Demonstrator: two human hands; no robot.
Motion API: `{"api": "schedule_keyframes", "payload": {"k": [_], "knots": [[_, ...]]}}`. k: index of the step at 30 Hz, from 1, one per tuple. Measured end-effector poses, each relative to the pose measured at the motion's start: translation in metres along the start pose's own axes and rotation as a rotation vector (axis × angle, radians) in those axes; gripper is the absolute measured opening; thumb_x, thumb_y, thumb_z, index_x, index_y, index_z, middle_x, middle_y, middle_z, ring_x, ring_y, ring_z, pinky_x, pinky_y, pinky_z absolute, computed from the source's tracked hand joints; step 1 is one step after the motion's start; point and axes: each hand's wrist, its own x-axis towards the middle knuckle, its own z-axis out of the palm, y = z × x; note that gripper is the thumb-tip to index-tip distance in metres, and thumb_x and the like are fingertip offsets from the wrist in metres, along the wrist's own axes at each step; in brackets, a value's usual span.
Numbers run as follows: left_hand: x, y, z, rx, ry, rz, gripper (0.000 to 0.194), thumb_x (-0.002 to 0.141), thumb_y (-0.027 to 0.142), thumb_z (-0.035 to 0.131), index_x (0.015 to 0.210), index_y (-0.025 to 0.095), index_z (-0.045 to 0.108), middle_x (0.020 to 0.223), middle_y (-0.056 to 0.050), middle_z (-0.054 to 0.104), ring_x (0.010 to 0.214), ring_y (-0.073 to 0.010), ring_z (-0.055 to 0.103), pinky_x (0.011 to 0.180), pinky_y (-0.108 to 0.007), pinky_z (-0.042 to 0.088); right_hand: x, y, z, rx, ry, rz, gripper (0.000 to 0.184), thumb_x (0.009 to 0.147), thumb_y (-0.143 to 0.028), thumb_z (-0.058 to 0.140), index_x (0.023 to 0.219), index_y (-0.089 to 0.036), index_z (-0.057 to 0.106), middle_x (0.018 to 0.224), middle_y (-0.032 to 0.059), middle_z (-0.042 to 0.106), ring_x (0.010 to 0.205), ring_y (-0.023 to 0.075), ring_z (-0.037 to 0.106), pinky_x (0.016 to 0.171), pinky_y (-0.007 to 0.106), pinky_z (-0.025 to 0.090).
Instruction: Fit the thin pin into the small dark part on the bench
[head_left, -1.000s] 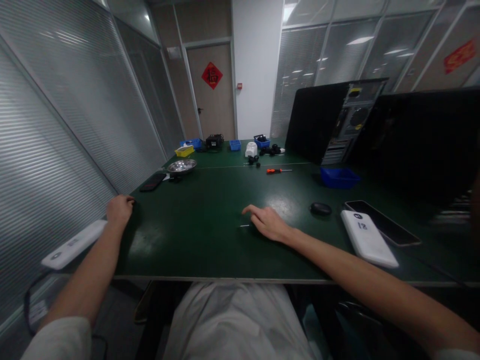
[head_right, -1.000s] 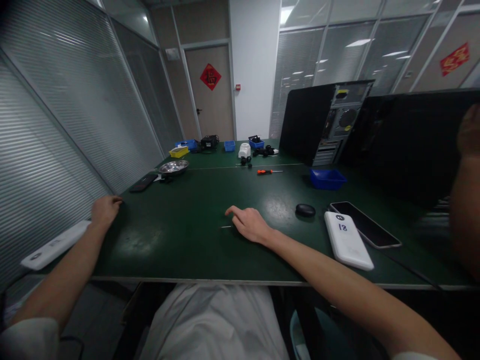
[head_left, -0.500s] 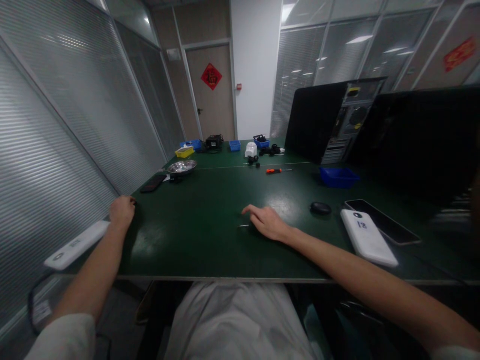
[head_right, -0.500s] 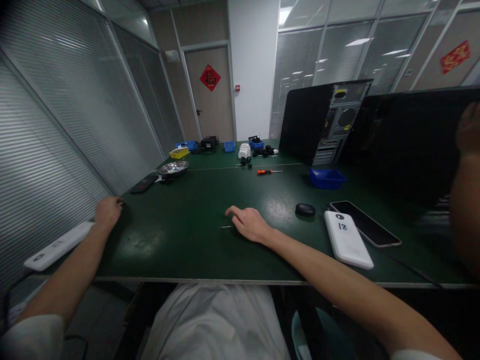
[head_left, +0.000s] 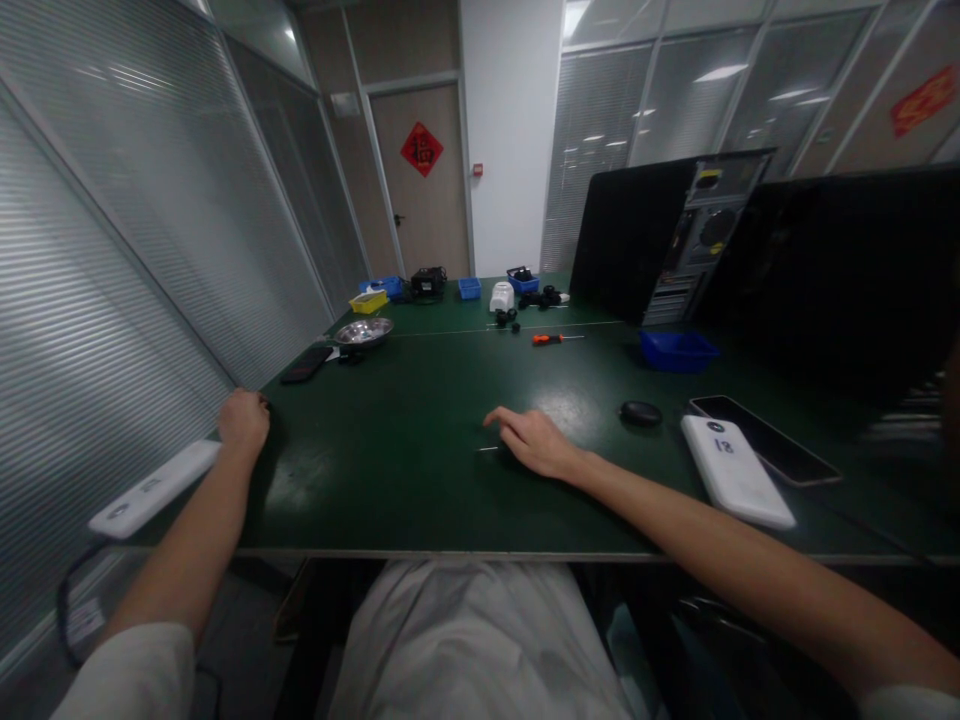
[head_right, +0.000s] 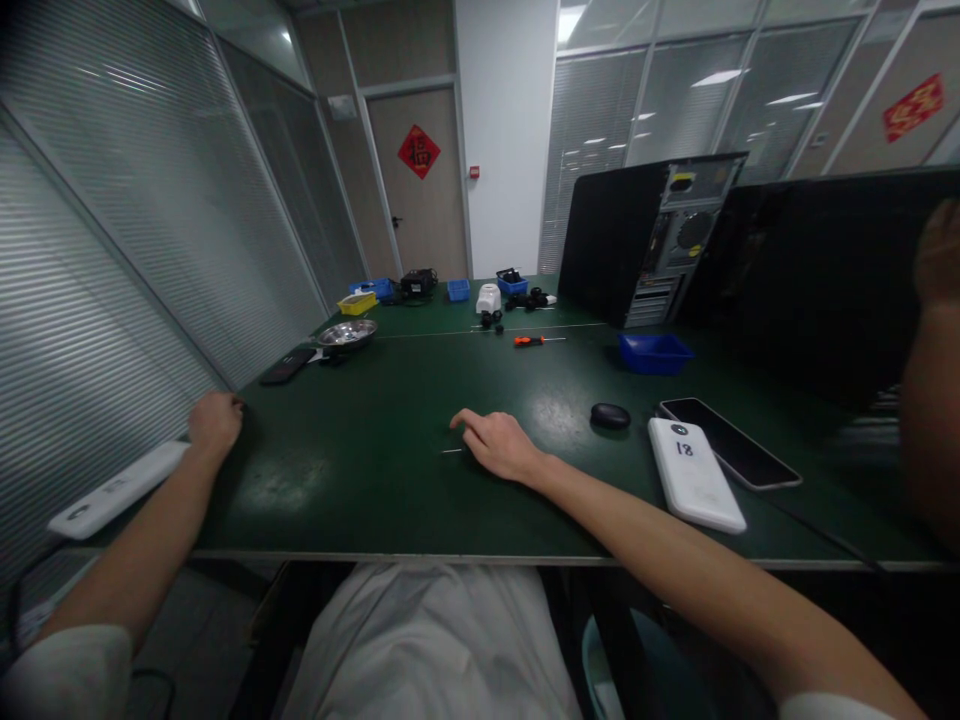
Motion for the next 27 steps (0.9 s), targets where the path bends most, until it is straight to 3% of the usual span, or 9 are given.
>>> {"api": "schedule_keyframes", "payload": {"k": [12, 20, 23, 27], "knots": [[0.006, 0.001, 0.002, -0.011, -0.049, -0.102, 0.028, 0.082, 0.012, 0.062, 0.104, 0.002, 0.077, 0.088, -0.014, 0.068, 0.081, -0.024, 0.059, 0.071, -0.029, 0.043, -0.001, -0.001, 0.0, -0.024, -0.007, 0.013, 0.031, 0.103, -0.024, 0.039, 0.125, -0.023, 0.062, 0.073, -0.0022, 0.06, 0.065, 0.0139, 0.055, 0.07, 0.026, 0.034], [0.004, 0.009, 0.003, -0.076, -0.021, -0.045, 0.035, 0.088, 0.012, 0.054, 0.116, 0.004, 0.074, 0.109, -0.019, 0.068, 0.099, -0.0307, 0.062, 0.084, -0.038, 0.049, -0.001, -0.003, -0.001, -0.025, 0.003, 0.006, 0.029, 0.103, -0.024, 0.04, 0.118, -0.023, 0.065, 0.079, -0.0006, 0.067, 0.07, 0.0142, 0.059, 0.071, 0.026, 0.035], [0.007, 0.034, 0.0, -0.148, -0.028, 0.069, 0.034, 0.093, 0.017, 0.052, 0.117, 0.01, 0.074, 0.115, -0.017, 0.068, 0.105, -0.0286, 0.063, 0.091, -0.036, 0.049, -0.001, -0.004, -0.001, -0.02, 0.011, 0.001, 0.025, 0.102, -0.029, 0.044, 0.114, -0.023, 0.066, 0.084, 0.0002, 0.069, 0.072, 0.0142, 0.06, 0.071, 0.026, 0.035], [-0.012, 0.105, -0.025, -0.526, -0.111, 0.391, 0.031, 0.092, 0.024, 0.058, 0.117, 0.015, 0.074, 0.115, -0.012, 0.069, 0.103, -0.0247, 0.064, 0.095, -0.034, 0.05, -0.001, -0.006, -0.001, -0.003, 0.011, -0.046, 0.019, 0.099, -0.035, 0.053, 0.106, -0.022, 0.066, 0.092, 0.0013, 0.07, 0.076, 0.0145, 0.06, 0.07, 0.025, 0.036]]}}
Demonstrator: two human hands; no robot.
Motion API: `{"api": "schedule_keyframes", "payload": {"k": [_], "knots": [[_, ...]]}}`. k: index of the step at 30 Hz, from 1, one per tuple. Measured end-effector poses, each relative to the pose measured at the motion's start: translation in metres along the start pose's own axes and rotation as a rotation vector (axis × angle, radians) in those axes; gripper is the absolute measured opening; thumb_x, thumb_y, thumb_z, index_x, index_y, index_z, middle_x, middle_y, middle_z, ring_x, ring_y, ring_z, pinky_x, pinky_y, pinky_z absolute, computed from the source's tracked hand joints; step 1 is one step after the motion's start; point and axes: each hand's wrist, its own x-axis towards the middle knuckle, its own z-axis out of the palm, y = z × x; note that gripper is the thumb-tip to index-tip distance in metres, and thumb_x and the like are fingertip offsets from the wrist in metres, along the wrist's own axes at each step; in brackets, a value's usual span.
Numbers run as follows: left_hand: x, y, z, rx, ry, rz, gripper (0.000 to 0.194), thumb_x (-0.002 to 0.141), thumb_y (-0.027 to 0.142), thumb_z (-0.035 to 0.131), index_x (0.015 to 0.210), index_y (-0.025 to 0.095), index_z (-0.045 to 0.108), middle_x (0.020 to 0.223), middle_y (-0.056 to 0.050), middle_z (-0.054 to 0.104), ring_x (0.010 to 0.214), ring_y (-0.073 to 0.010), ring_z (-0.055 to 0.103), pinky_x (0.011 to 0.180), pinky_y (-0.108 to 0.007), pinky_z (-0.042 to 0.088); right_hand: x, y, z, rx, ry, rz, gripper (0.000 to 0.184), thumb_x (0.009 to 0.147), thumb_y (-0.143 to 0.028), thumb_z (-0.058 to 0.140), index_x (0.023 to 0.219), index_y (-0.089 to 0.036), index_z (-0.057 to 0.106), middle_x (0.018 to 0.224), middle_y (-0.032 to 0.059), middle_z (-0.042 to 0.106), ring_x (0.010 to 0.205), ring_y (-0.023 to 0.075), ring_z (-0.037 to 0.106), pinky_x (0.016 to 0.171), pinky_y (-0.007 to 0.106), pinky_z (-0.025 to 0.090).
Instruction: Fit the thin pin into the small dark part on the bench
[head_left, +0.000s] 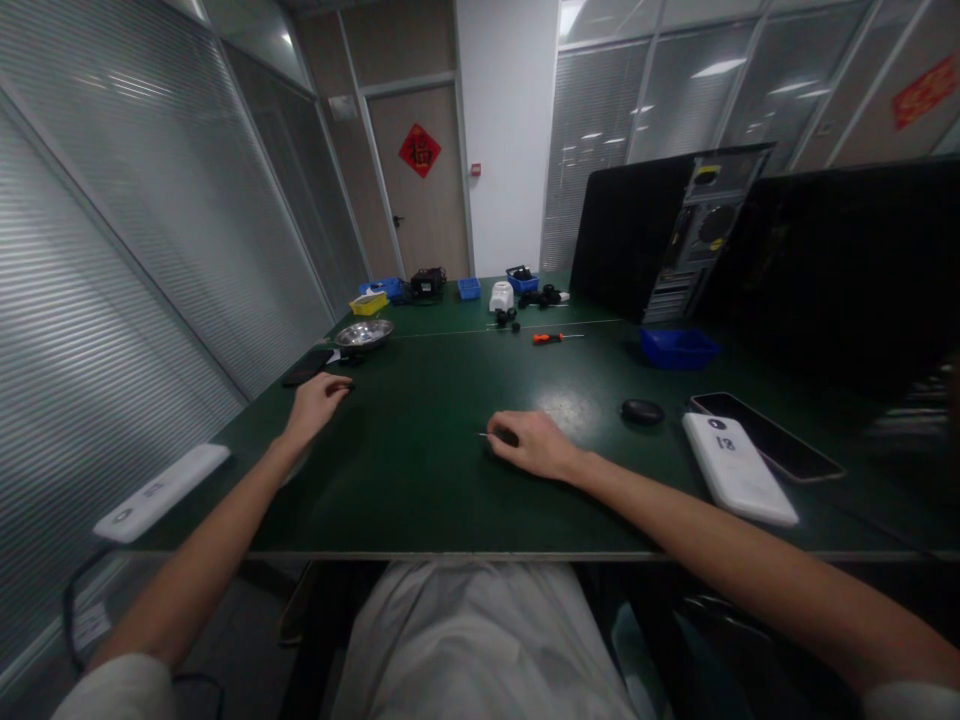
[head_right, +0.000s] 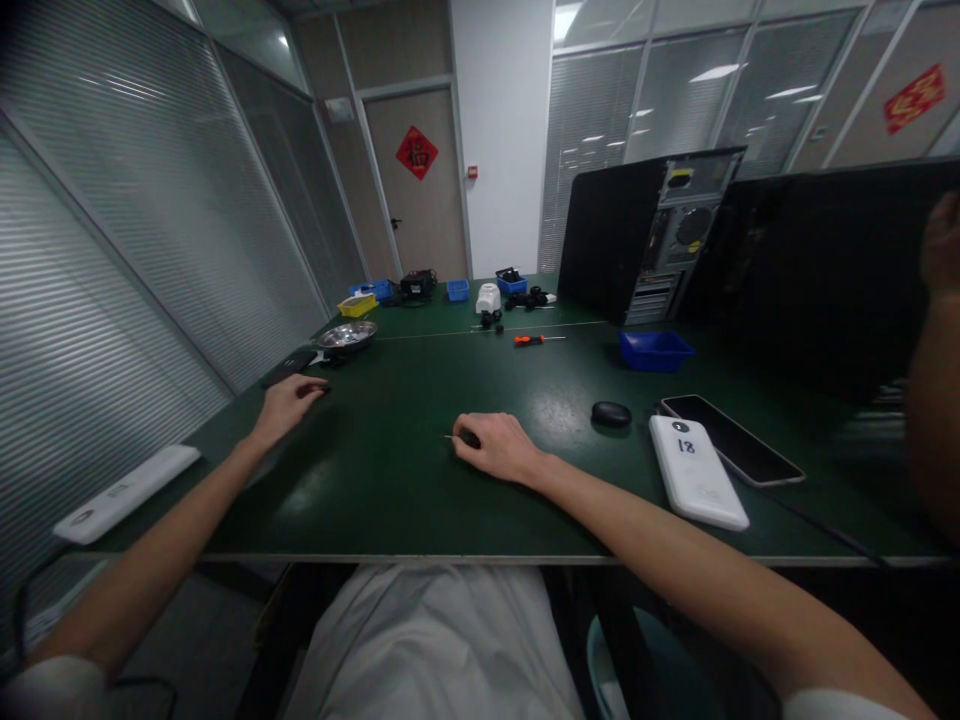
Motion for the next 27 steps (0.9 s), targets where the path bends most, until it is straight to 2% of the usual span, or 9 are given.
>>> {"api": "schedule_keyframes", "payload": {"k": [2, 5, 7, 9, 11, 15, 23, 27], "knots": [[-0.005, 0.055, 0.009, -0.211, -0.091, 0.179, 0.033, 0.094, 0.029, 0.059, 0.121, 0.017, 0.073, 0.119, -0.011, 0.067, 0.103, -0.0228, 0.064, 0.093, -0.034, 0.051, 0.0, 0.0, 0.0, -0.001, 0.006, -0.018, 0.018, 0.098, -0.035, 0.054, 0.103, -0.021, 0.065, 0.095, 0.0022, 0.069, 0.078, 0.0149, 0.06, 0.071, 0.026, 0.037], [-0.022, 0.134, 0.024, -0.438, -0.289, 0.387, 0.033, 0.095, 0.03, 0.061, 0.125, 0.018, 0.071, 0.12, -0.01, 0.067, 0.103, -0.0216, 0.064, 0.09, -0.034, 0.052, -0.001, 0.0, -0.001, -0.001, 0.008, -0.02, 0.017, 0.099, -0.032, 0.054, 0.102, -0.021, 0.065, 0.097, 0.0033, 0.068, 0.081, 0.0154, 0.06, 0.073, 0.026, 0.038], [-0.032, 0.173, 0.036, -0.549, -0.377, 0.477, 0.032, 0.094, 0.028, 0.065, 0.123, 0.018, 0.071, 0.117, -0.009, 0.069, 0.101, -0.02, 0.064, 0.091, -0.033, 0.051, 0.0, -0.001, 0.0, -0.003, 0.009, -0.018, 0.016, 0.098, -0.031, 0.054, 0.103, -0.02, 0.065, 0.099, 0.004, 0.068, 0.082, 0.0157, 0.061, 0.074, 0.026, 0.039], [-0.039, 0.196, 0.049, -0.614, -0.437, 0.509, 0.032, 0.093, 0.026, 0.067, 0.123, 0.018, 0.071, 0.113, -0.009, 0.07, 0.096, -0.0183, 0.065, 0.088, -0.03, 0.051, 0.0, -0.001, 0.0, -0.01, 0.013, -0.015, 0.015, 0.097, -0.03, 0.056, 0.104, -0.02, 0.065, 0.1, 0.0043, 0.068, 0.083, 0.0158, 0.061, 0.074, 0.026, 0.039], [-0.043, 0.204, 0.059, -0.642, -0.462, 0.487, 0.034, 0.092, 0.025, 0.068, 0.124, 0.017, 0.071, 0.111, -0.008, 0.071, 0.093, -0.0178, 0.065, 0.085, -0.029, 0.051, 0.001, 0.0, 0.0, -0.017, 0.014, -0.009, 0.013, 0.096, -0.029, 0.057, 0.103, -0.02, 0.065, 0.099, 0.0039, 0.068, 0.084, 0.0158, 0.061, 0.074, 0.026, 0.039], [-0.044, 0.196, 0.069, -0.664, -0.433, 0.427, 0.038, 0.092, 0.028, 0.068, 0.128, 0.016, 0.069, 0.111, -0.009, 0.071, 0.093, -0.0183, 0.065, 0.085, -0.029, 0.051, 0.002, 0.002, 0.001, -0.03, 0.015, 0.006, 0.012, 0.095, -0.028, 0.058, 0.102, -0.021, 0.066, 0.098, 0.003, 0.068, 0.084, 0.0158, 0.061, 0.075, 0.026, 0.037], [-0.05, 0.191, 0.067, -0.579, -0.347, 0.459, 0.035, 0.092, 0.029, 0.069, 0.126, 0.02, 0.07, 0.111, -0.009, 0.07, 0.098, -0.0198, 0.064, 0.087, -0.03, 0.05, 0.001, 0.003, 0.001, -0.07, -0.003, 0.035, 0.012, 0.094, -0.031, 0.06, 0.096, -0.022, 0.068, 0.093, 0.0024, 0.068, 0.082, 0.0162, 0.061, 0.072, 0.027, 0.035], [-0.051, 0.192, 0.066, -0.544, -0.344, 0.461, 0.029, 0.093, 0.033, 0.067, 0.118, 0.019, 0.074, 0.106, -0.008, 0.07, 0.09, -0.0182, 0.062, 0.08, -0.028, 0.049, 0.0, 0.002, 0.0, -0.078, -0.005, 0.033, 0.012, 0.094, -0.03, 0.06, 0.094, -0.022, 0.069, 0.093, 0.0022, 0.068, 0.082, 0.0162, 0.061, 0.071, 0.027, 0.034]]}}
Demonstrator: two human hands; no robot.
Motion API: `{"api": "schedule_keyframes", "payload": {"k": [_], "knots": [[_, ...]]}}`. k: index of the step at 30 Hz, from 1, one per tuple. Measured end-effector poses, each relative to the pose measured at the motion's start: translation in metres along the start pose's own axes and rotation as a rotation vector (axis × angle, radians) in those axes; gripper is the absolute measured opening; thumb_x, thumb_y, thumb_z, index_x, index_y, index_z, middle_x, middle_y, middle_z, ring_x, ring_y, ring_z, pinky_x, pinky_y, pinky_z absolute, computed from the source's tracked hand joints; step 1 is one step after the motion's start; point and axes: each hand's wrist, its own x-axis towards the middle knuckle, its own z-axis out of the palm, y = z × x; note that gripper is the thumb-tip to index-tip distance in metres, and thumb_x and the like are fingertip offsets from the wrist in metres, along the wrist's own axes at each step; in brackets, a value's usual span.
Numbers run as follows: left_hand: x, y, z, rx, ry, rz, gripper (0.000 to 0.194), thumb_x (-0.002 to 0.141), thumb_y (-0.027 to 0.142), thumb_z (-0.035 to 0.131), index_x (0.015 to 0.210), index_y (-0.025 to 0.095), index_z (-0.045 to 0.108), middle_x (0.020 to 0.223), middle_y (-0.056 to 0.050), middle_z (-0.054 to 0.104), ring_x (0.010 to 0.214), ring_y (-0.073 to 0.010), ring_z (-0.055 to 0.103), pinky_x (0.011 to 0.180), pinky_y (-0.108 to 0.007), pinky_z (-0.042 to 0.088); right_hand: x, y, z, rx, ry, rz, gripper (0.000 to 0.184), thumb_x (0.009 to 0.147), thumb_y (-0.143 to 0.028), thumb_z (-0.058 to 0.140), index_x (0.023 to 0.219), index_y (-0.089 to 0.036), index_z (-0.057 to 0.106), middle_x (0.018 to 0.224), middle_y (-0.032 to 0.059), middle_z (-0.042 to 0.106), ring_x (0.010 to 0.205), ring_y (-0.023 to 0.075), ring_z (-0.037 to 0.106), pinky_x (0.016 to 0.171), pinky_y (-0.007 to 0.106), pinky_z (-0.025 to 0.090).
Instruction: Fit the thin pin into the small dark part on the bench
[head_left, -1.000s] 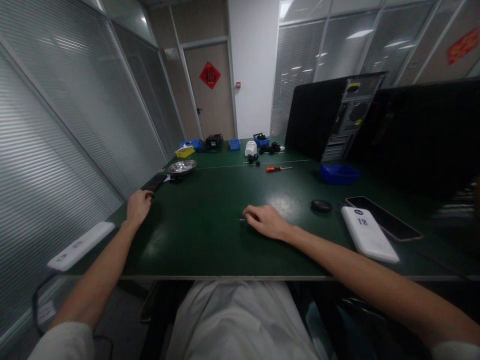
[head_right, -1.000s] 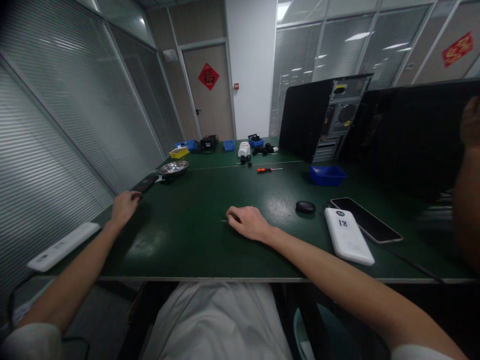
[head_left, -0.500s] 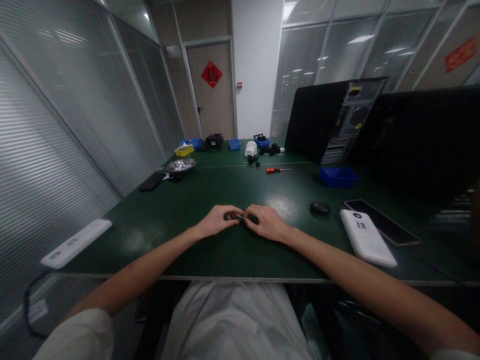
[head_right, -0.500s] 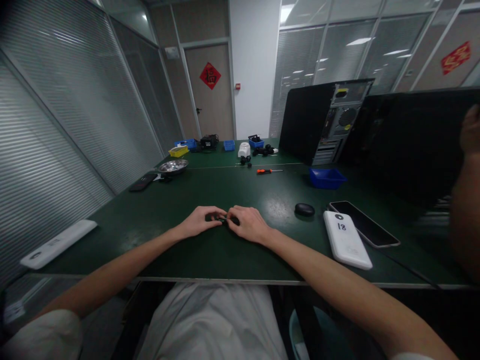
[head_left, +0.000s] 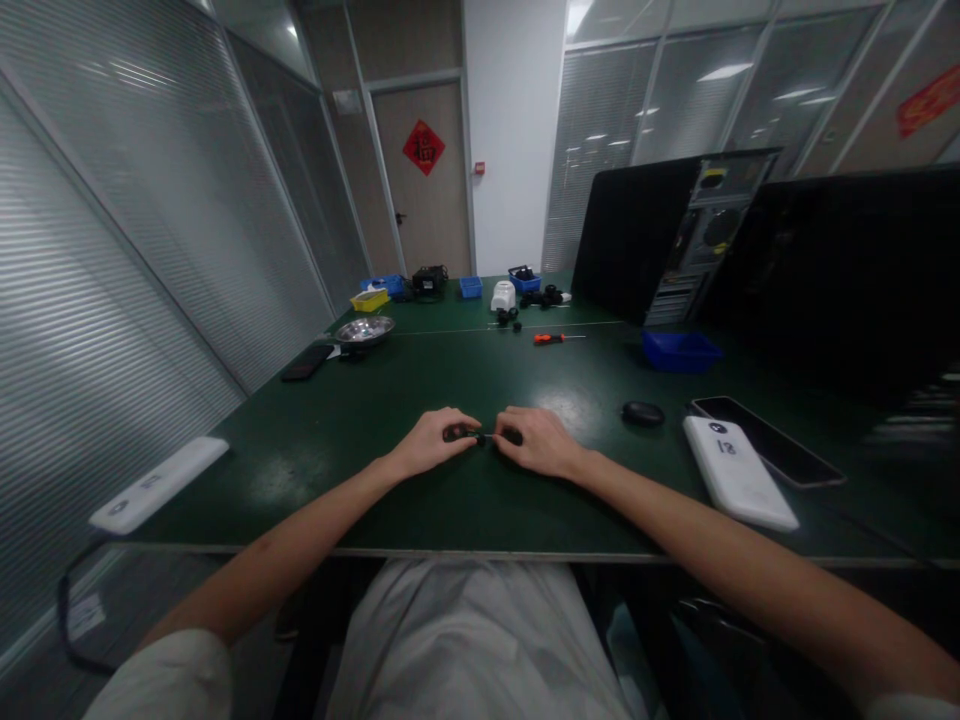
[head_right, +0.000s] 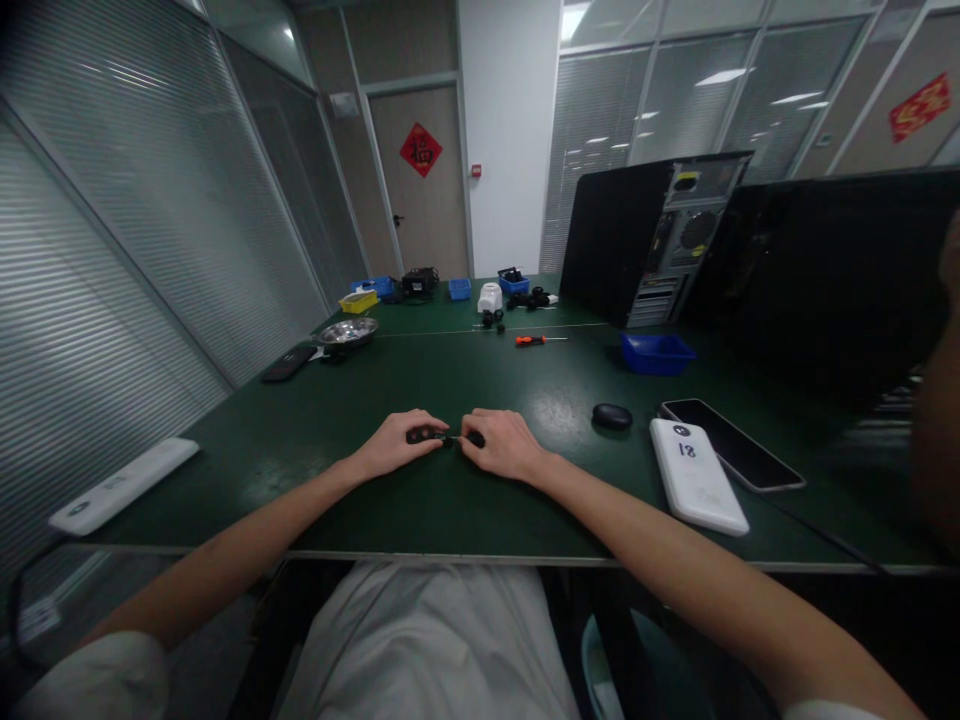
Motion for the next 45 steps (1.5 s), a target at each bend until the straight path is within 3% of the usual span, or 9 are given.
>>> {"api": "schedule_keyframes", "payload": {"k": [7, 17, 27, 35, 45], "knots": [[0.001, 0.001, 0.0, -0.03, -0.016, -0.012, 0.03, 0.096, 0.038, 0.063, 0.112, 0.016, 0.076, 0.1, -0.009, 0.07, 0.081, -0.0162, 0.061, 0.072, -0.026, 0.048, 0.0, -0.001, -0.002, -0.016, -0.024, -0.005, 0.013, 0.094, -0.032, 0.061, 0.094, -0.022, 0.07, 0.095, 0.0027, 0.068, 0.082, 0.0166, 0.06, 0.068, 0.027, 0.033], [0.002, 0.004, -0.001, -0.15, 0.028, -0.067, 0.028, 0.094, 0.034, 0.066, 0.113, 0.016, 0.077, 0.108, -0.01, 0.073, 0.095, -0.0206, 0.067, 0.085, -0.031, 0.052, -0.001, -0.002, 0.0, 0.067, 0.047, -0.047, 0.016, 0.099, -0.031, 0.053, 0.098, -0.02, 0.064, 0.093, 0.0029, 0.065, 0.079, 0.0149, 0.057, 0.07, 0.026, 0.035], [0.0, 0.012, 0.002, -0.081, -0.023, 0.044, 0.025, 0.095, 0.034, 0.066, 0.11, 0.019, 0.079, 0.105, -0.009, 0.072, 0.09, -0.0189, 0.067, 0.082, -0.029, 0.051, -0.002, -0.005, 0.002, -0.029, -0.019, -0.087, 0.015, 0.099, -0.032, 0.055, 0.099, -0.021, 0.065, 0.098, 0.003, 0.066, 0.078, 0.0148, 0.057, 0.066, 0.027, 0.03], [0.0, 0.009, 0.004, -0.171, 0.028, -0.015, 0.023, 0.093, 0.033, 0.068, 0.108, 0.02, 0.08, 0.107, -0.008, 0.075, 0.098, -0.0209, 0.069, 0.09, -0.03, 0.051, -0.001, -0.002, 0.006, -0.021, 0.01, -0.11, 0.015, 0.101, -0.033, 0.051, 0.103, -0.021, 0.06, 0.098, 0.0021, 0.065, 0.079, 0.0146, 0.057, 0.066, 0.027, 0.03], [0.007, 0.006, 0.0, -0.171, -0.015, -0.079, 0.027, 0.093, 0.037, 0.067, 0.108, 0.018, 0.08, 0.106, -0.008, 0.073, 0.092, -0.0195, 0.067, 0.082, -0.028, 0.051, -0.001, -0.005, 0.004, -0.045, -0.029, -0.088, 0.016, 0.1, -0.034, 0.052, 0.099, -0.021, 0.061, 0.098, 0.0022, 0.066, 0.077, 0.0144, 0.057, 0.065, 0.027, 0.028]]}}
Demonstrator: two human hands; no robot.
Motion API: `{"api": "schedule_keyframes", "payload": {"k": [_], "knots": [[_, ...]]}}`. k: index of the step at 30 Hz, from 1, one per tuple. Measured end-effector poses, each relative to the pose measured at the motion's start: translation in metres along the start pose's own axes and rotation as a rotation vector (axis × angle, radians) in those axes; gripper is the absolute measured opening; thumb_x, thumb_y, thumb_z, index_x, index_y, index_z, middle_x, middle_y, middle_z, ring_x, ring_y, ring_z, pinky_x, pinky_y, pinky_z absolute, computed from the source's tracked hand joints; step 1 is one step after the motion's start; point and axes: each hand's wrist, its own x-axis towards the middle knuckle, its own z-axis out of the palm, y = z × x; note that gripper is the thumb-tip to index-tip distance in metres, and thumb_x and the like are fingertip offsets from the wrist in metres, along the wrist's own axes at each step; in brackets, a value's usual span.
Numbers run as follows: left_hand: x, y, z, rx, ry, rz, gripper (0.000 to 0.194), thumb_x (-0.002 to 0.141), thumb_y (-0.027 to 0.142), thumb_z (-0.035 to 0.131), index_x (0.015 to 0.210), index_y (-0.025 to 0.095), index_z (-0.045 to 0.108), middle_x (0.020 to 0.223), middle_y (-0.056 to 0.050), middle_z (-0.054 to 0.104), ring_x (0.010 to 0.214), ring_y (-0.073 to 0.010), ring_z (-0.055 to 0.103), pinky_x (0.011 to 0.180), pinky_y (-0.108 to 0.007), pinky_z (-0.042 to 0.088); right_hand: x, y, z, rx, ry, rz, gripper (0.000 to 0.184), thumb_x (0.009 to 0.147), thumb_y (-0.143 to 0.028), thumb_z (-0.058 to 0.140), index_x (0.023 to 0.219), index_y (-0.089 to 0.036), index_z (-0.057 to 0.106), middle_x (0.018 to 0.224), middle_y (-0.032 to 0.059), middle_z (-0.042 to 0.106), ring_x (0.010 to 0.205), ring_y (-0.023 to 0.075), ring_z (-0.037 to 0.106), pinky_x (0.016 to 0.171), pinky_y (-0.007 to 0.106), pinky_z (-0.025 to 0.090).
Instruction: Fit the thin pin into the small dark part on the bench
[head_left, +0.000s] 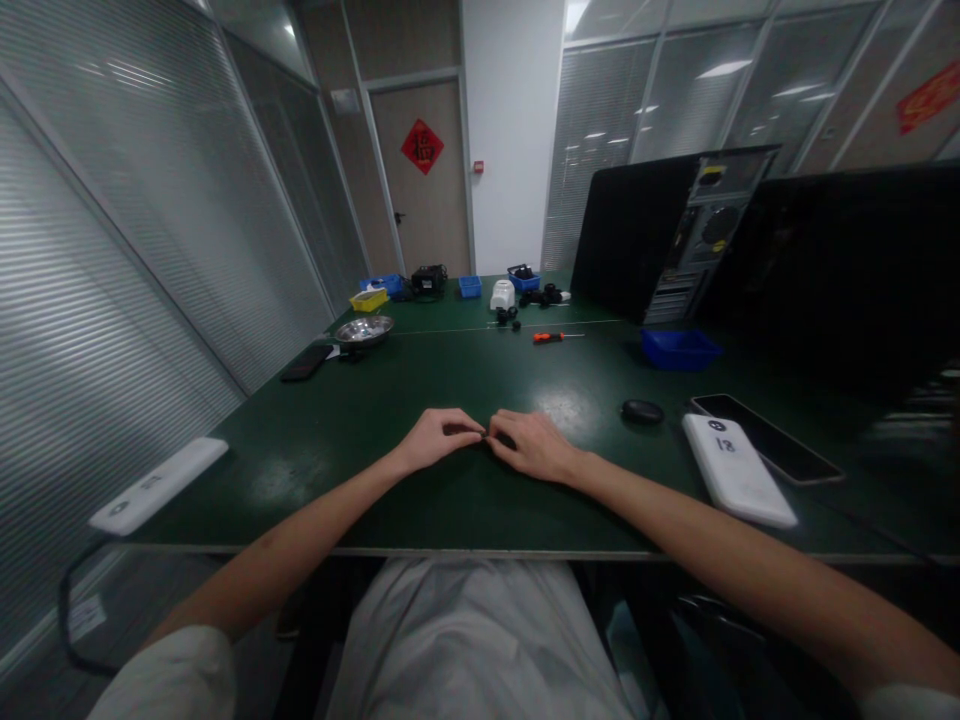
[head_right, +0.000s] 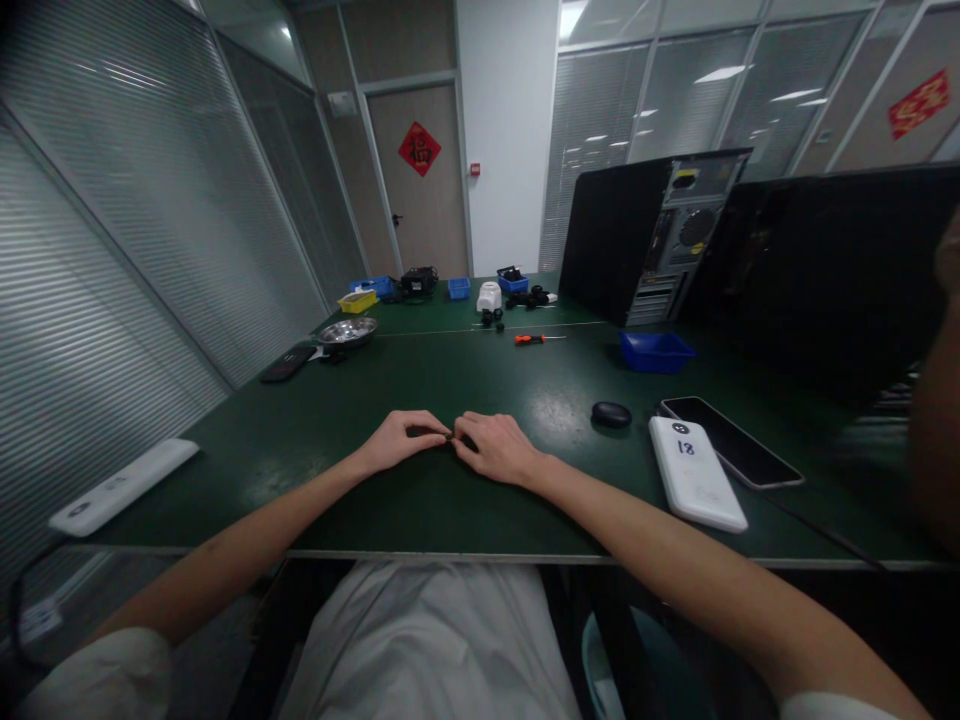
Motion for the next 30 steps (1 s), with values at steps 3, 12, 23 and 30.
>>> {"api": "schedule_keyframes", "payload": {"k": [3, 12, 23, 30], "knots": [[0.006, -0.006, -0.002, 0.06, 0.017, -0.039, 0.027, 0.093, 0.036, 0.067, 0.108, 0.017, 0.079, 0.102, -0.008, 0.073, 0.086, -0.0183, 0.065, 0.076, -0.027, 0.049, 0.0, 0.001, 0.001, -0.002, 0.005, 0.007, 0.015, 0.099, -0.034, 0.054, 0.099, -0.022, 0.062, 0.097, 0.0018, 0.066, 0.078, 0.0146, 0.057, 0.065, 0.027, 0.029], [0.011, -0.016, -0.003, 0.218, 0.022, 0.128, 0.022, 0.097, 0.031, 0.063, 0.11, 0.02, 0.078, 0.109, -0.008, 0.069, 0.102, -0.0205, 0.062, 0.092, -0.032, 0.048, 0.0, 0.001, 0.001, 0.048, 0.036, -0.003, 0.013, 0.098, -0.032, 0.056, 0.098, -0.022, 0.063, 0.095, 0.0019, 0.066, 0.076, 0.0139, 0.057, 0.066, 0.026, 0.032], [-0.002, 0.001, -0.001, 0.199, -0.04, 0.189, 0.027, 0.094, 0.036, 0.068, 0.115, 0.02, 0.073, 0.113, -0.009, 0.068, 0.109, -0.0219, 0.061, 0.099, -0.035, 0.048, 0.0, 0.01, 0.003, 0.13, 0.222, 0.019, 0.014, 0.099, -0.033, 0.056, 0.094, -0.021, 0.062, 0.091, 0.0018, 0.064, 0.075, 0.0138, 0.057, 0.068, 0.026, 0.037], [-0.001, -0.007, -0.009, 0.25, -0.104, 0.186, 0.026, 0.099, 0.034, 0.06, 0.119, 0.022, 0.071, 0.118, -0.008, 0.069, 0.112, -0.0206, 0.063, 0.101, -0.035, 0.048, 0.0, 0.009, 0.001, 0.138, 0.222, 0.01, 0.014, 0.099, -0.032, 0.056, 0.094, -0.021, 0.063, 0.089, 0.0019, 0.064, 0.074, 0.0136, 0.057, 0.067, 0.026, 0.038]]}}
